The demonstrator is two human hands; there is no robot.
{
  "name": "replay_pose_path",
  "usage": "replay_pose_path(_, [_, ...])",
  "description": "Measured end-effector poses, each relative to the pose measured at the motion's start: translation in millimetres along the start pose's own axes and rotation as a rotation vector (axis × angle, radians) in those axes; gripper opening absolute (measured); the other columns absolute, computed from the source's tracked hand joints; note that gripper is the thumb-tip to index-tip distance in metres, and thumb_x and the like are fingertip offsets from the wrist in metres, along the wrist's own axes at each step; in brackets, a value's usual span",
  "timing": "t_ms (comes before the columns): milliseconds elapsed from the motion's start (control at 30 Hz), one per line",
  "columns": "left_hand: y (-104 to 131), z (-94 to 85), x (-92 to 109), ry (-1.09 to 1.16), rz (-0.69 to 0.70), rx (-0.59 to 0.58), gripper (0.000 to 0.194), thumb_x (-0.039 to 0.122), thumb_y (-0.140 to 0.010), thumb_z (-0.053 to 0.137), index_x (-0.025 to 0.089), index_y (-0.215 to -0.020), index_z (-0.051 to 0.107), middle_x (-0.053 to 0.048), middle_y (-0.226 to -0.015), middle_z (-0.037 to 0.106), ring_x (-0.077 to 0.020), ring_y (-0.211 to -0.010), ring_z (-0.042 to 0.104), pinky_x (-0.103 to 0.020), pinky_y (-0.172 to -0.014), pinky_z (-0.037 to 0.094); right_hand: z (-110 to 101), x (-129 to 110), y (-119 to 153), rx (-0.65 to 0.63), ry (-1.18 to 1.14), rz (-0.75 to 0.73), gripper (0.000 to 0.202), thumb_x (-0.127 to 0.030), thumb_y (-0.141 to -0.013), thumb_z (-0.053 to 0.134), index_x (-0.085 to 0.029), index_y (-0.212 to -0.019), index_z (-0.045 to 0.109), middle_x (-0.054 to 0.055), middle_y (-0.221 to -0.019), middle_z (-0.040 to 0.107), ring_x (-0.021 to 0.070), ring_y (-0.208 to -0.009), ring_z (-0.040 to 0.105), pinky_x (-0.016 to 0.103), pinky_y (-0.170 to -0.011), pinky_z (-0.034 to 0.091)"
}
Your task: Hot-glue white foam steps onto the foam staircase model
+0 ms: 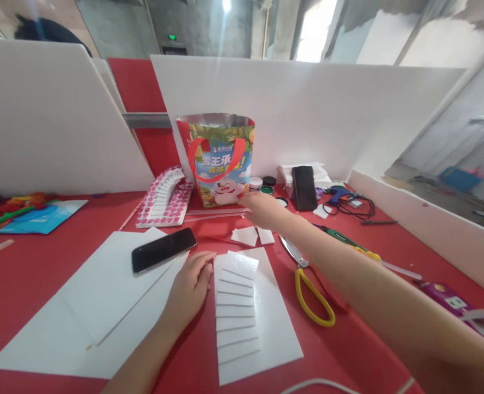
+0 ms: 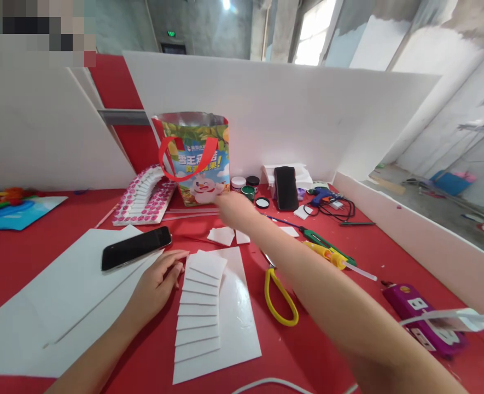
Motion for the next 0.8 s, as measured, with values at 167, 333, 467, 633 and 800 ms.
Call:
replay_pose_path(167, [0, 1.9, -4, -0.02, 0.031, 0.032, 0.034, 0.038, -0.094, 0.044, 0.019, -0.112, 0.068, -0.013, -0.123, 0.07, -0.0281, -0.115, 0.065, -0.047, -0.103, 0.049, 31, 58, 38, -0.046, 0.105, 0.122, 0.034, -0.034, -0.098, 0.063, -0.017, -0.127, 0.061, 0.01, -0.128, 0.063, 0.0239, -0.108, 0.065, 0.045, -0.091, 0.056])
replay_pose_path(333, [0, 1.5, -7, -0.048, 0.037, 0.038, 0.034, 0.036, -0.093, 0.046, 0.019, -0.113, 0.068, -0.013, -0.125, 0.069, -0.0279, -0.118, 0.064, -0.046, -0.106, 0.047, 50, 55, 39, -0.045, 0.137, 0.114, 0.035, -0.034, -0.098, 0.062, -0.018, -0.128, 0.06, 0.01, -0.129, 0.062, 0.0241, -0.109, 0.064, 0.045, -0.091, 0.056])
replay_pose_path(467, [0, 1.0, -6, -0.034, 0.052, 0.049, 0.032, 0.035, -0.092, 0.049, 0.02, -0.112, 0.069, -0.011, -0.122, 0.07, -0.0269, -0.116, 0.065, -0.045, -0.104, 0.048, 55, 53, 32, -0.041, 0.147, 0.108, 0.035, -0.035, -0.098, 0.062, -0.017, -0.128, 0.06, 0.011, -0.129, 0.062, 0.0243, -0.109, 0.064, 0.046, -0.092, 0.056])
replay_pose_path(633, [-1, 0.6, -6, -0.011, 0.057, 0.058, 0.03, 0.035, -0.091, 0.05, 0.021, -0.109, 0.069, -0.011, -0.12, 0.071, -0.0271, -0.114, 0.065, -0.046, -0.103, 0.049, 55, 55, 27, -0.022, 0.093, 0.142, 0.036, -0.035, -0.097, 0.063, -0.017, -0.128, 0.06, 0.011, -0.129, 0.062, 0.0247, -0.11, 0.064, 0.046, -0.092, 0.056])
replay_pose_path(800, [-1, 0.6, -6, 0.009, 0.049, 0.05, 0.029, 0.035, -0.091, 0.051, 0.02, -0.109, 0.069, -0.011, -0.119, 0.07, -0.027, -0.113, 0.065, -0.046, -0.102, 0.05, 41, 57, 32, 0.104, -0.123, 0.249, 0.037, -0.035, -0.096, 0.064, -0.016, -0.128, 0.06, 0.012, -0.131, 0.061, 0.0254, -0.112, 0.063, 0.047, -0.094, 0.054])
Point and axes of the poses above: each hand's wrist, its own y-axis away from the middle knuckle, its own z-axis out of the palm, x = y × z, the point moved 1 cm from there along -y, towards the middle knuckle
